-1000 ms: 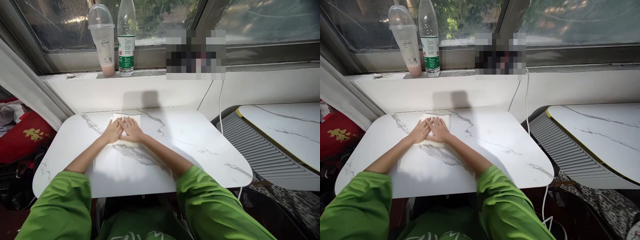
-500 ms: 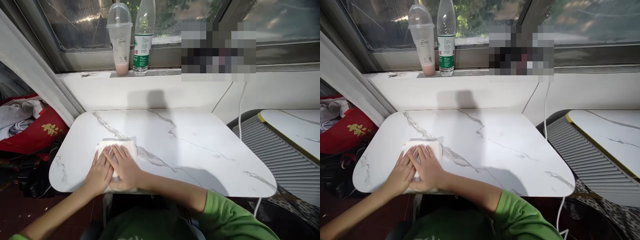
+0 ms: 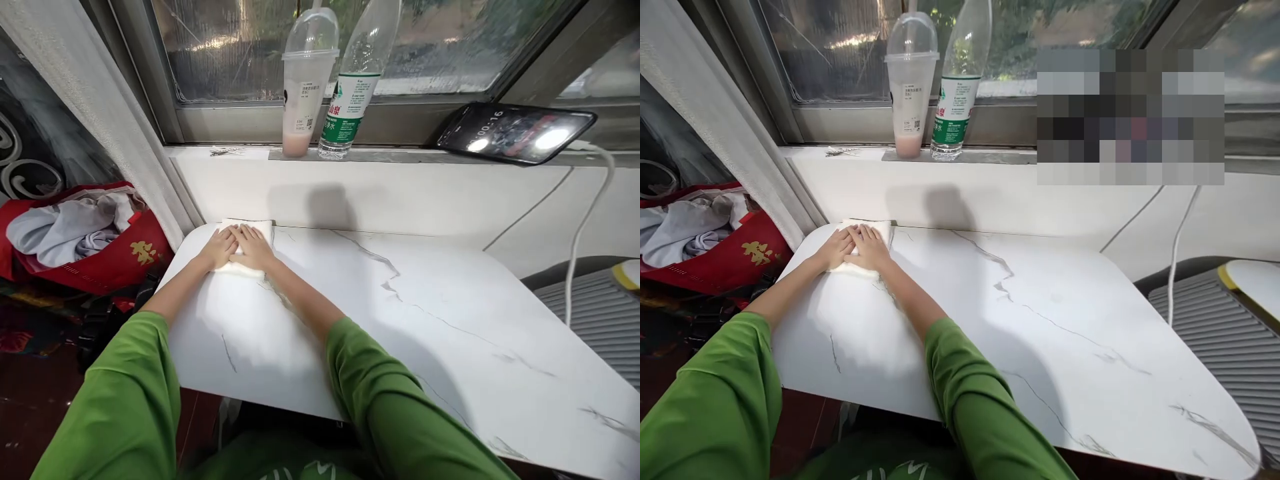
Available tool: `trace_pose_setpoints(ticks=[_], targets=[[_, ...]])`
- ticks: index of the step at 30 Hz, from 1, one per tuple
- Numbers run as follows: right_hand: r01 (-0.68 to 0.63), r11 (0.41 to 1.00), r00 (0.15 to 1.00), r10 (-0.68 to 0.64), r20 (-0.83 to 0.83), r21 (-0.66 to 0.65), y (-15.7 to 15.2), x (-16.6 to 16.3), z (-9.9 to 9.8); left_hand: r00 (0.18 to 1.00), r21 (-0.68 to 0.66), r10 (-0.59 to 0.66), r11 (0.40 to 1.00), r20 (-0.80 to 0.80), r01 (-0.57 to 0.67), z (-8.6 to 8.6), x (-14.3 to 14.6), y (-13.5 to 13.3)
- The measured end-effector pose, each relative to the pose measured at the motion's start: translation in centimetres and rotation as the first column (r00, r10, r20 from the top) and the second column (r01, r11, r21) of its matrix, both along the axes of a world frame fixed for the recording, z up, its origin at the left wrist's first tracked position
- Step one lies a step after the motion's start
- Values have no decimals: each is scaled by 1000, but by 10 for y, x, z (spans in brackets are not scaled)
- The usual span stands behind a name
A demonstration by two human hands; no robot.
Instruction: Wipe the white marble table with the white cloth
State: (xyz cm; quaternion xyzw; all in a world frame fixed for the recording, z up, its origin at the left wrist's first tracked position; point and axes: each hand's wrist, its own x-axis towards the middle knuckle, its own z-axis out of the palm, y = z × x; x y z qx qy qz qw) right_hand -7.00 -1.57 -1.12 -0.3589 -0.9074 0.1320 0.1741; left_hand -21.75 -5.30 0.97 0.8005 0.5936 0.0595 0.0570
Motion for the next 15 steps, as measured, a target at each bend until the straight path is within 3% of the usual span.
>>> trace_pose_setpoints(ticks=[4, 8, 11, 15], targets=[[38, 999, 999, -38, 12, 8, -21, 5, -6, 999, 20, -36, 999, 22, 36, -7, -1, -11], [41, 999, 999, -41, -4, 6, -61, 8, -6, 997, 22, -72, 997, 25, 71, -10, -3, -44], [1, 1000, 1000, -1, -31, -4, -110, 14, -4, 995, 42, -94, 995, 18, 93, -11, -2, -93], [-150, 988, 986, 146, -81, -44, -184, 26, 4, 998, 150, -63, 987, 3, 61, -12, 8, -182]])
